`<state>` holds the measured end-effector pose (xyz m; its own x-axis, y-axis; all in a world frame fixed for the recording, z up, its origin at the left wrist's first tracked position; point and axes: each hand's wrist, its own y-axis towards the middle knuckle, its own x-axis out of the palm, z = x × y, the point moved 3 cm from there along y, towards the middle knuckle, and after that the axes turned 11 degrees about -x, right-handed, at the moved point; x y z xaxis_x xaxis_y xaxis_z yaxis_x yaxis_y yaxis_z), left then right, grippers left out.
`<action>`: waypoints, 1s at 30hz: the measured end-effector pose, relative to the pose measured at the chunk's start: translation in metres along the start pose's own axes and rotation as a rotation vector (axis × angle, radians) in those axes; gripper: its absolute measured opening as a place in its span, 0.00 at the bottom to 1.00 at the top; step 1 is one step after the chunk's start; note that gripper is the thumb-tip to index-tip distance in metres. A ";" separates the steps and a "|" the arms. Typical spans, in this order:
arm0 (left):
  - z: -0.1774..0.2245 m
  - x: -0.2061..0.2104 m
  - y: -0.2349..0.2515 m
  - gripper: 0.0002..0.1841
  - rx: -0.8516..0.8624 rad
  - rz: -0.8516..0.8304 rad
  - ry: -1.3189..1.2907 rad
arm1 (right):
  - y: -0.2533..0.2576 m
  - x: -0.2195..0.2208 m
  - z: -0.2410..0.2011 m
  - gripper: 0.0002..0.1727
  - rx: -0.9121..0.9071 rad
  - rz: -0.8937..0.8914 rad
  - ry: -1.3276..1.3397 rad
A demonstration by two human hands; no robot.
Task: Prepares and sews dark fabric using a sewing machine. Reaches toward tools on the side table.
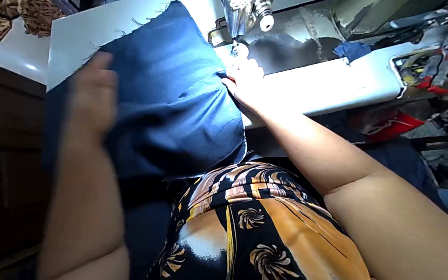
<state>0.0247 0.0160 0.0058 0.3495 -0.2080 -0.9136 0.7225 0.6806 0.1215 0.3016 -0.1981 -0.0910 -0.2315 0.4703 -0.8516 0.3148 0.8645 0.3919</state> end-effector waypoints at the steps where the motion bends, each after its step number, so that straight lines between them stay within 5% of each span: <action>1: 0.030 0.039 0.013 0.36 -0.055 -0.146 0.094 | 0.000 -0.003 0.004 0.22 -0.017 0.019 0.061; 3: 0.061 0.100 0.036 0.39 -0.280 -0.290 0.220 | -0.004 -0.018 0.011 0.23 -0.059 0.097 0.210; 6: 0.061 0.121 0.069 0.39 -0.350 -0.204 0.284 | -0.050 -0.056 0.004 0.14 0.108 0.054 0.482; 10: 0.049 0.115 0.093 0.39 -0.401 -0.195 0.279 | -0.126 -0.064 -0.006 0.26 0.315 -0.704 0.565; 12: 0.049 0.115 0.100 0.37 -0.433 -0.158 0.278 | -0.147 -0.041 -0.008 0.34 0.406 -0.832 0.523; 18: 0.072 0.108 0.090 0.33 -0.459 -0.147 0.240 | -0.135 -0.021 -0.048 0.40 0.434 -0.556 0.783; 22: 0.058 0.115 0.099 0.34 -0.446 -0.127 0.261 | -0.129 -0.024 -0.040 0.09 0.681 -0.336 0.936; 24: 0.047 0.120 0.105 0.35 -0.421 -0.109 0.260 | -0.142 -0.025 -0.038 0.05 0.857 -0.177 1.259; 27: 0.046 0.121 0.107 0.35 -0.439 -0.123 0.268 | -0.167 -0.024 -0.038 0.15 0.939 -0.047 1.551; 30: 0.046 0.121 0.111 0.35 -0.433 -0.117 0.265 | -0.174 -0.024 -0.037 0.21 0.797 -0.108 1.579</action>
<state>0.1748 0.0341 -0.0733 0.0777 -0.1534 -0.9851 0.4151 0.9033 -0.1079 0.2184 -0.3533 -0.1256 -0.7111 0.5450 0.4441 0.4576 0.8384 -0.2962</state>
